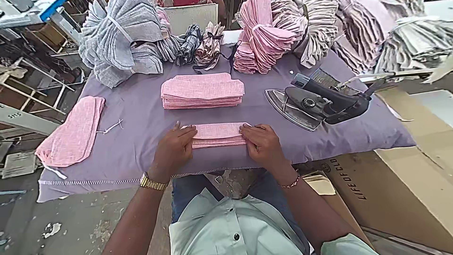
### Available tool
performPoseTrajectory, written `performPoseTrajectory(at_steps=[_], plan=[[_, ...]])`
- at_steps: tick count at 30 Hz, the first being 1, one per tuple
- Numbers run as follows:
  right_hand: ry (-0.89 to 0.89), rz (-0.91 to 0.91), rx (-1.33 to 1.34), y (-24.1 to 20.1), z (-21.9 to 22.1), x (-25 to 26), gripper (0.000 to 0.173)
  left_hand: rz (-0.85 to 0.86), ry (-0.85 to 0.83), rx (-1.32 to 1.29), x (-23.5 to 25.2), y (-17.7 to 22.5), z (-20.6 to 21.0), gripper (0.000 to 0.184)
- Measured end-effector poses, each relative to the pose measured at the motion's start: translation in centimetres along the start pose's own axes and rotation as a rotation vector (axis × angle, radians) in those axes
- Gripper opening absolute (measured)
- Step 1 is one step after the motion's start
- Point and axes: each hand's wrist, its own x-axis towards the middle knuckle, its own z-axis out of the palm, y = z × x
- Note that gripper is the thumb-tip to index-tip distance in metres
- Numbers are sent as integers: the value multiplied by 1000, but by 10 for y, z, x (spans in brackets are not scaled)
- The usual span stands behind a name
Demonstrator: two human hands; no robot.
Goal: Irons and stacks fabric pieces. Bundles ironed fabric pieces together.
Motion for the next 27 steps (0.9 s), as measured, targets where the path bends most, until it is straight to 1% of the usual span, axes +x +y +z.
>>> performPoseTrajectory(at_steps=[3,8,11,12,14,17,19,20,22,24,25,27], plan=[[-39,95,-38,-4,0,-1,33,-69,-37,19,0,1,-1,38],[-108,166,-33,-4,-5,6,32,-168,-74,-43,4,4,-7,42],[-162,209,67,3,-13,14,34,-214,-37,-141,8,3,-10,37],[-176,218,82,5,-16,19,34,-222,-12,-137,11,3,-8,35],[-161,196,74,8,-14,29,31,-203,15,-36,18,2,-3,32],[-133,102,63,15,0,42,24,-185,-105,64,32,-5,-2,29],[-155,83,117,22,9,43,24,-205,-199,24,39,-13,-3,27],[-163,92,153,25,11,43,24,-227,-219,-17,42,-16,-5,24],[-152,123,203,27,10,43,25,-256,-184,-112,45,-18,-9,16],[-118,178,263,27,7,39,26,-226,-73,-213,41,-13,-17,13],[-79,205,319,28,5,39,23,-219,-10,-277,40,-10,-22,12],[6,243,510,28,1,38,13,-263,80,-375,35,-2,-29,13]])
